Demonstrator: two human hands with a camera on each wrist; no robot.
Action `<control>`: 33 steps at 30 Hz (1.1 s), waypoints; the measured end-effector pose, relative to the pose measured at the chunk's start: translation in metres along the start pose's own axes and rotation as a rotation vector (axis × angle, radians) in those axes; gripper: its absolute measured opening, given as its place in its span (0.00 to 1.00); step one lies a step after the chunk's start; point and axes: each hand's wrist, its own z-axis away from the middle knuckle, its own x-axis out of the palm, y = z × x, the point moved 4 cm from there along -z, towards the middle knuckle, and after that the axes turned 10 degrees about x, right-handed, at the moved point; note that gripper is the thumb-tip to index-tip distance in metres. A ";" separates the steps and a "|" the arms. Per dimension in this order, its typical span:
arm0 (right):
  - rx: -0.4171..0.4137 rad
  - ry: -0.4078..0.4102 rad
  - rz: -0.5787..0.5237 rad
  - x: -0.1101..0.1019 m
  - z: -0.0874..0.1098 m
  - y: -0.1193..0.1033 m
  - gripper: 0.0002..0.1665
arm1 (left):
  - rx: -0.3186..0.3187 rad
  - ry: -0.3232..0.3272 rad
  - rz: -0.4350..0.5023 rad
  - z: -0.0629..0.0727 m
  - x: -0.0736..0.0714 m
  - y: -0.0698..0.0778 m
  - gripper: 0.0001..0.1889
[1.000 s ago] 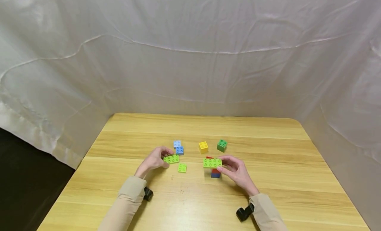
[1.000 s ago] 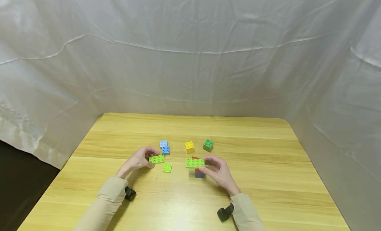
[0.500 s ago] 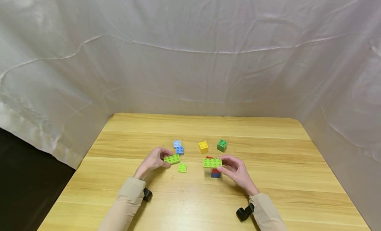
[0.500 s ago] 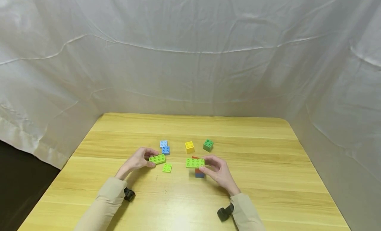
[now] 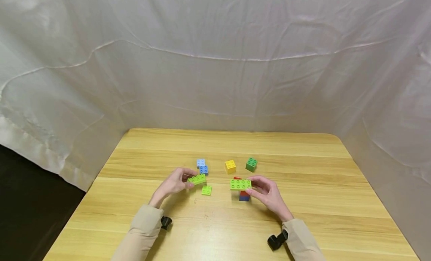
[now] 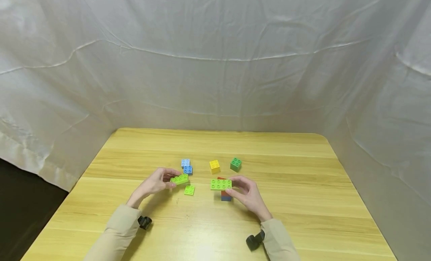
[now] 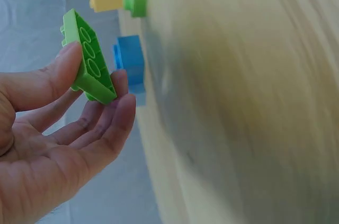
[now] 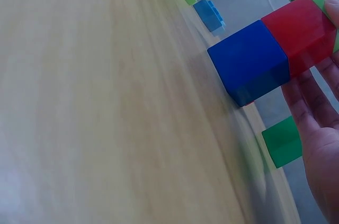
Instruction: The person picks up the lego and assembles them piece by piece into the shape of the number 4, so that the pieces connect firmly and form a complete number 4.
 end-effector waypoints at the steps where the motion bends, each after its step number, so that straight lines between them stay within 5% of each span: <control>1: 0.001 0.000 -0.002 0.000 0.000 0.000 0.21 | 0.002 -0.005 0.009 0.001 0.001 0.003 0.23; 8: 0.006 0.001 0.003 0.000 0.000 0.001 0.21 | 0.075 0.008 -0.005 0.002 0.007 0.022 0.22; 21: -0.003 0.004 0.002 0.000 0.000 0.001 0.21 | 0.077 0.216 0.288 -0.002 0.019 0.038 0.21; 27: 0.010 0.010 0.005 0.000 0.000 0.000 0.21 | 0.124 0.207 0.356 -0.005 0.028 0.051 0.20; 33: 0.014 0.015 0.010 0.000 0.000 0.001 0.21 | 0.149 0.193 0.330 -0.008 0.039 0.058 0.19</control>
